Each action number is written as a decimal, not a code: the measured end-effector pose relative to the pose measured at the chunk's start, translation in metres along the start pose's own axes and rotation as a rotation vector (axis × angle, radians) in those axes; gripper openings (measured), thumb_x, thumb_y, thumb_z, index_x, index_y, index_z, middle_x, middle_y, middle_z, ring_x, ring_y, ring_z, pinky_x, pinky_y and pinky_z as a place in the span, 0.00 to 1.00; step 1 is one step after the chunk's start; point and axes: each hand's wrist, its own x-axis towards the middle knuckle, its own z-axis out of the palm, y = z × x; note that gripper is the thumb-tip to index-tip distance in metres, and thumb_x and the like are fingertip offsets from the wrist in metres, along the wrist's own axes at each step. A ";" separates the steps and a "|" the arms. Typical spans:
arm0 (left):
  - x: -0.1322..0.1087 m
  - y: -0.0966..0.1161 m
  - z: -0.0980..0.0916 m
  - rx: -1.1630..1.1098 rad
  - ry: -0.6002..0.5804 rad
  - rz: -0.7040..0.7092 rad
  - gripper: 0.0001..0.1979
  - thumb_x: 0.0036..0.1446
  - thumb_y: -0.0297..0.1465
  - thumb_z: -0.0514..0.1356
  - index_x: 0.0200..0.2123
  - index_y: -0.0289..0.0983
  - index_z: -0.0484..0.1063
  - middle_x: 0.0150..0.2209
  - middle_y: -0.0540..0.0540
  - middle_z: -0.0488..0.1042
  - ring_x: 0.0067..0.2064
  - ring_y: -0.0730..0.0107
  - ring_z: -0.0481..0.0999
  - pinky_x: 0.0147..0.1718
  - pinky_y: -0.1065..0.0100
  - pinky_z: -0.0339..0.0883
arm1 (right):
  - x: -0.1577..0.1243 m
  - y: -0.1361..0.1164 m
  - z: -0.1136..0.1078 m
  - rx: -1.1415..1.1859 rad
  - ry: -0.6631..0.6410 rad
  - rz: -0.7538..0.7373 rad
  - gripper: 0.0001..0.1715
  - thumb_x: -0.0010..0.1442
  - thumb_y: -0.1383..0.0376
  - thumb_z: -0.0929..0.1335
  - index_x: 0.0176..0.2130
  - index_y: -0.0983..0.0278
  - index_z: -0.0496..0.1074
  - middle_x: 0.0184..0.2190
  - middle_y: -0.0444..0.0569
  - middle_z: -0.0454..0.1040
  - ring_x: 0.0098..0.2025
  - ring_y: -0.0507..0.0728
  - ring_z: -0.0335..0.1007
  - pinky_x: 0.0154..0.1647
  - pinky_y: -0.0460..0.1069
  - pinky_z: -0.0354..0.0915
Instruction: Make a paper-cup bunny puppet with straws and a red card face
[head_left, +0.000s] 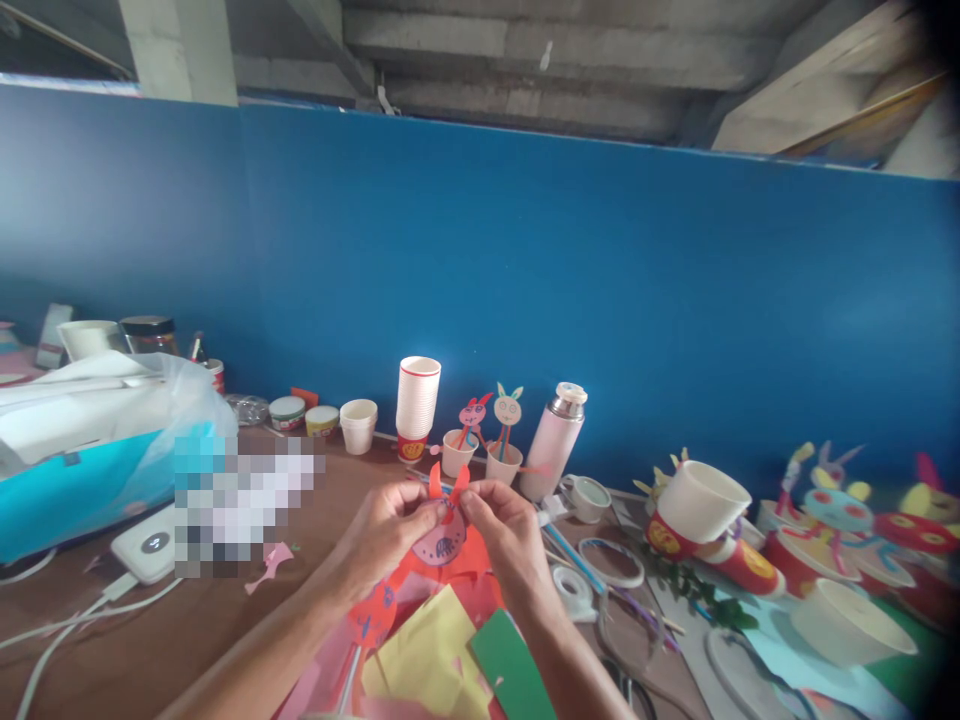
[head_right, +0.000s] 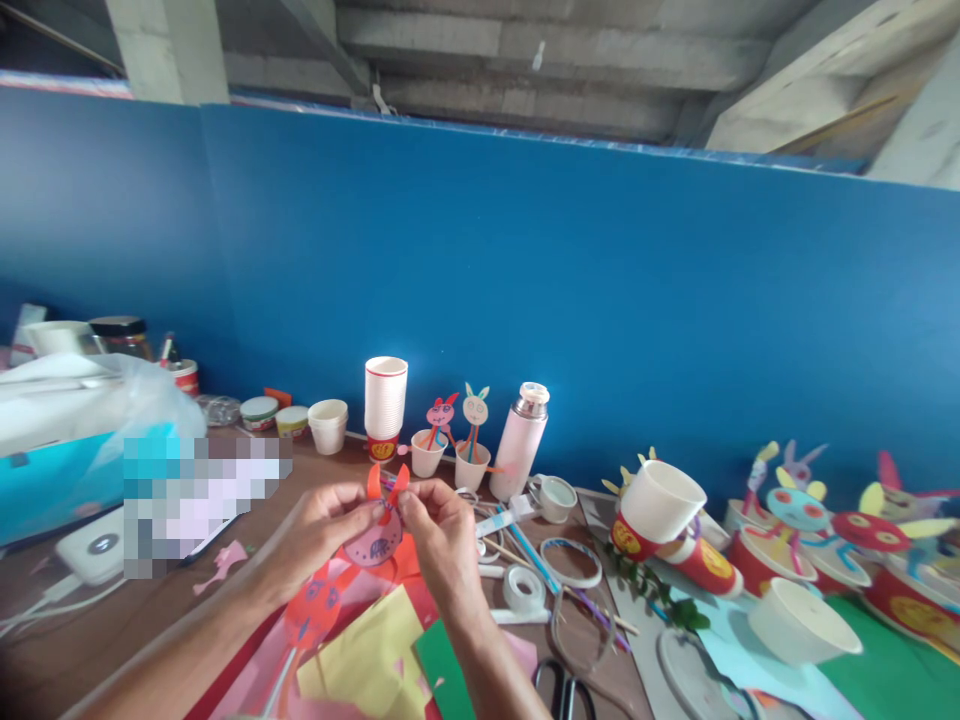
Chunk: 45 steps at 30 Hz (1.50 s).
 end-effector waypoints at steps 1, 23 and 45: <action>0.000 0.000 0.000 0.002 -0.002 -0.002 0.12 0.48 0.35 0.61 0.33 0.33 0.75 0.27 0.46 0.77 0.30 0.68 0.73 0.29 0.72 0.63 | 0.000 0.000 0.000 0.006 0.001 0.002 0.10 0.50 0.61 0.68 0.27 0.67 0.69 0.22 0.43 0.67 0.24 0.48 0.59 0.26 0.44 0.57; 0.002 0.000 -0.001 0.060 0.051 0.017 0.13 0.48 0.36 0.60 0.34 0.32 0.75 0.25 0.48 0.75 0.30 0.66 0.73 0.28 0.72 0.64 | 0.000 0.003 0.004 0.015 -0.102 -0.013 0.10 0.50 0.61 0.68 0.27 0.67 0.70 0.22 0.44 0.69 0.24 0.50 0.62 0.28 0.44 0.59; 0.003 0.006 0.000 0.015 0.031 -0.071 0.06 0.46 0.29 0.59 0.27 0.31 0.71 0.18 0.53 0.65 0.21 0.79 0.60 0.22 0.76 0.54 | 0.001 0.005 0.002 -0.122 -0.058 -0.029 0.08 0.50 0.65 0.66 0.26 0.68 0.70 0.22 0.45 0.71 0.23 0.49 0.63 0.25 0.44 0.59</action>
